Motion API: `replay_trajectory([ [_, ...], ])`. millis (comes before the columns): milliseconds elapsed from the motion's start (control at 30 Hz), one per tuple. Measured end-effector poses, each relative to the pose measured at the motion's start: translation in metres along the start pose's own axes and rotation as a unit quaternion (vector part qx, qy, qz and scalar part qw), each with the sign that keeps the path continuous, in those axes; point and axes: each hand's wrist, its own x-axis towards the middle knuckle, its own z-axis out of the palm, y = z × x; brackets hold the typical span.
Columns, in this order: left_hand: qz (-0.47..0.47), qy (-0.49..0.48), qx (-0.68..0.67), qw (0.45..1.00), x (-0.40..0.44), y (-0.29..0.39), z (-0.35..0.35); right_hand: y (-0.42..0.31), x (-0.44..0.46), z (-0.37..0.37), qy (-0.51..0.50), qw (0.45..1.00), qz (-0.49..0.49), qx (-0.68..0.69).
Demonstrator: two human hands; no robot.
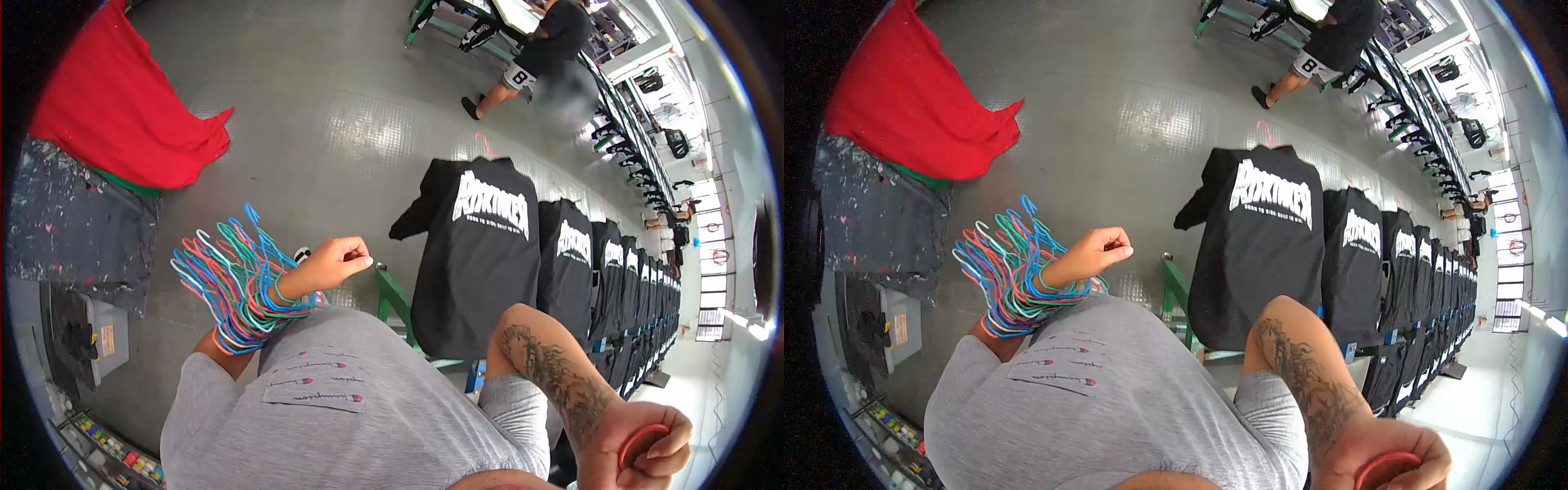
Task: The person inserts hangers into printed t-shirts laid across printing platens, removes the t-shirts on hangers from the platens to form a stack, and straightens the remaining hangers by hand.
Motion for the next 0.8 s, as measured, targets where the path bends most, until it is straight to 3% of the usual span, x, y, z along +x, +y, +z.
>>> replay_trajectory([
  [200,0.034,-0.027,0.033,0.999,0.064,0.015,-0.079,0.066,-0.04,0.065,-0.104,0.992,-0.047,-0.05],
  [300,0.01,-0.064,0.05,0.997,0.087,0.017,-0.108,0.097,-0.048,0.083,-0.081,0.996,0.0,0.045],
  [433,0.026,-0.083,0.056,0.995,0.109,0.01,-0.127,0.123,-0.041,0.105,-0.066,0.993,0.002,-0.101],
  [533,0.026,-0.073,0.042,0.996,0.131,0.007,-0.146,0.147,-0.063,0.118,-0.076,0.989,-0.08,-0.1],
  [667,0.024,-0.041,0.048,0.998,0.158,0.005,-0.17,0.178,-0.088,0.109,-0.097,0.994,0.004,0.048],
  [767,-0.005,-0.03,0.016,0.999,0.177,0.007,-0.187,0.214,-0.087,0.106,-0.036,0.997,0.062,0.039],
  [800,-0.007,-0.02,0.013,1.0,0.184,0.006,-0.191,0.228,-0.089,0.107,-0.057,0.991,0.097,0.066],
])
